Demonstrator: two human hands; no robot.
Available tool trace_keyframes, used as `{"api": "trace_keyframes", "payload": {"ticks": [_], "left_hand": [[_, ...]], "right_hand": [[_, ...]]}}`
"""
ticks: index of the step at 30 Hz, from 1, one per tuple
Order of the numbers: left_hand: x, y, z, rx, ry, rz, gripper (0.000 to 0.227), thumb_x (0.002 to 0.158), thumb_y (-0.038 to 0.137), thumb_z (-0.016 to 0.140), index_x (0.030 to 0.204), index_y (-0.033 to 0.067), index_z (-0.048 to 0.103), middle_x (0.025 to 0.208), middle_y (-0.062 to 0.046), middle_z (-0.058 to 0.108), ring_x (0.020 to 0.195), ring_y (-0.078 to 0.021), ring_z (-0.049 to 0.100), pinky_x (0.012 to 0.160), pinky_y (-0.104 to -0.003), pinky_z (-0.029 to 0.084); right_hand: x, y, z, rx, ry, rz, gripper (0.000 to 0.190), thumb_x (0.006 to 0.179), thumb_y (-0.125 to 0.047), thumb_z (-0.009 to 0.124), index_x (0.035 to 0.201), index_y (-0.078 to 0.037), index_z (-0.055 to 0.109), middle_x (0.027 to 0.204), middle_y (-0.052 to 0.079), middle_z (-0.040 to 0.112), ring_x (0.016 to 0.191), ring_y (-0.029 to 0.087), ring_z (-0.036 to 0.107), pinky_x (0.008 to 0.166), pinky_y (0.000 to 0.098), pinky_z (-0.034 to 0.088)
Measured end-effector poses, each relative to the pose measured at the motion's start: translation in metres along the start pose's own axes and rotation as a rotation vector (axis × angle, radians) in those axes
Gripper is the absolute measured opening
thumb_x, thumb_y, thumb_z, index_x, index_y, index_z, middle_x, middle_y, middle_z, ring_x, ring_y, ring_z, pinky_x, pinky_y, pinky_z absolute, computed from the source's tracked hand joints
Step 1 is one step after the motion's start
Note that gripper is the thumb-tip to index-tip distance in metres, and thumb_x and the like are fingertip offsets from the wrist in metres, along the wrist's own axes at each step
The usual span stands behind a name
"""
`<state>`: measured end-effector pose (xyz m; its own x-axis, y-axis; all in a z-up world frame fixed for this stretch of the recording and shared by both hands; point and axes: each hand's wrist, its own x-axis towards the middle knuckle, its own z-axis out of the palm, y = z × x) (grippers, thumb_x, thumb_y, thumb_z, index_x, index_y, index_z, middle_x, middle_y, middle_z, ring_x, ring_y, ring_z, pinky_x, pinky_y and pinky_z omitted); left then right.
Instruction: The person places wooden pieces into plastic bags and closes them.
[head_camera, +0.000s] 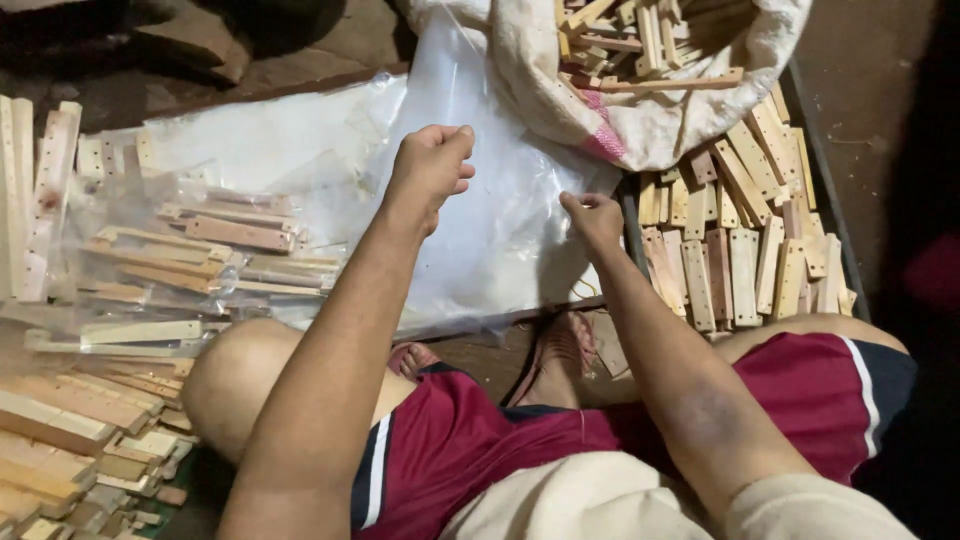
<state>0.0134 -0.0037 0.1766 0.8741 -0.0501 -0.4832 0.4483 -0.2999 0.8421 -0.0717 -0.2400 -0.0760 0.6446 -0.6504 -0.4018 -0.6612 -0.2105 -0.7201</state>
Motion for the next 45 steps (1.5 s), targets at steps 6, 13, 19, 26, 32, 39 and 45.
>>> {"api": "trace_keyframes", "payload": {"ticks": [6, 13, 19, 26, 32, 39, 45], "left_hand": [[0.055, -0.051, 0.086, 0.022, -0.062, 0.071, 0.027, 0.088, 0.031, 0.066, 0.1, 0.009, 0.074, 0.069, -0.003, 0.061, 0.057, -0.0117, 0.06, 0.056, -0.029, 0.058], [0.028, -0.025, 0.099, 0.333, -0.316, 0.382, 0.105, 0.076, 0.054, 0.088, 0.156, 0.0097, 0.035, 0.153, -0.017, 0.052, 0.147, -0.0369, 0.042, 0.122, -0.05, 0.038], [0.019, -0.005, 0.089, -0.12, -0.51, 0.298, 0.02, 0.095, 0.017, 0.07, 0.111, 0.0066, 0.073, 0.085, -0.009, 0.075, 0.083, -0.0148, 0.075, 0.08, -0.029, 0.064], [0.017, 0.001, 0.064, 0.158, -0.321, 0.351, 0.017, 0.091, 0.025, 0.074, 0.104, 0.0136, 0.075, 0.082, -0.005, 0.073, 0.078, -0.0133, 0.072, 0.072, -0.03, 0.064], [-0.028, 0.031, 0.057, 0.447, -0.017, 0.263, 0.076, 0.086, 0.083, 0.047, 0.108, 0.0129, 0.065, 0.102, -0.013, 0.073, 0.106, -0.0315, 0.072, 0.09, -0.046, 0.058], [-0.003, -0.002, 0.073, -0.069, -0.12, 0.221, 0.022, 0.094, 0.019, 0.061, 0.099, 0.0043, 0.076, 0.064, -0.009, 0.073, 0.055, -0.0207, 0.075, 0.052, -0.028, 0.064], [-0.024, 0.011, 0.065, -0.39, -0.159, 0.161, 0.023, 0.088, 0.016, 0.077, 0.098, -0.0046, 0.072, 0.078, -0.01, 0.062, 0.066, -0.0246, 0.077, 0.06, -0.031, 0.067]], "right_hand": [[-0.005, -0.033, -0.038, 0.266, 0.06, -0.253, 0.02, 0.088, -0.032, 0.078, 0.099, -0.015, 0.078, 0.074, 0.004, 0.072, 0.075, 0.013, 0.065, 0.071, 0.034, 0.054], [-0.042, -0.113, -0.127, 0.472, -0.25, -0.492, 0.011, 0.097, -0.016, 0.078, 0.099, -0.006, 0.074, 0.068, 0.004, 0.065, 0.063, 0.01, 0.061, 0.054, 0.0213, 0.052], [-0.088, -0.164, -0.159, 0.702, -0.595, -0.295, 0.09, 0.098, -0.059, 0.063, 0.16, -0.004, 0.027, 0.153, 0.027, 0.045, 0.138, 0.032, 0.045, 0.104, 0.0491, 0.05], [-0.063, -0.137, -0.155, 0.83, -0.531, -0.362, 0.022, 0.099, -0.021, 0.075, 0.089, -0.002, 0.07, 0.074, 0.003, 0.06, 0.072, 0.01, 0.063, 0.075, 0.0237, 0.054], [-0.115, -0.16, -0.14, 0.488, -0.211, -0.653, 0.015, 0.092, -0.013, 0.085, 0.106, -0.01, 0.081, 0.083, 0.003, 0.078, 0.079, 0.005, 0.07, 0.075, 0.0209, 0.058], [-0.142, -0.152, -0.109, 0.234, -0.04, -0.834, 0.013, 0.081, -0.018, 0.092, 0.086, -0.012, 0.081, 0.058, 0.006, 0.065, 0.056, 0.013, 0.062, 0.05, 0.0281, 0.049], [-0.134, -0.175, -0.118, 0.275, -0.095, -0.622, 0.025, 0.084, -0.027, 0.092, 0.103, -0.016, 0.08, 0.069, 0.0, 0.071, 0.063, 0.006, 0.062, 0.059, 0.023, 0.051]]}}
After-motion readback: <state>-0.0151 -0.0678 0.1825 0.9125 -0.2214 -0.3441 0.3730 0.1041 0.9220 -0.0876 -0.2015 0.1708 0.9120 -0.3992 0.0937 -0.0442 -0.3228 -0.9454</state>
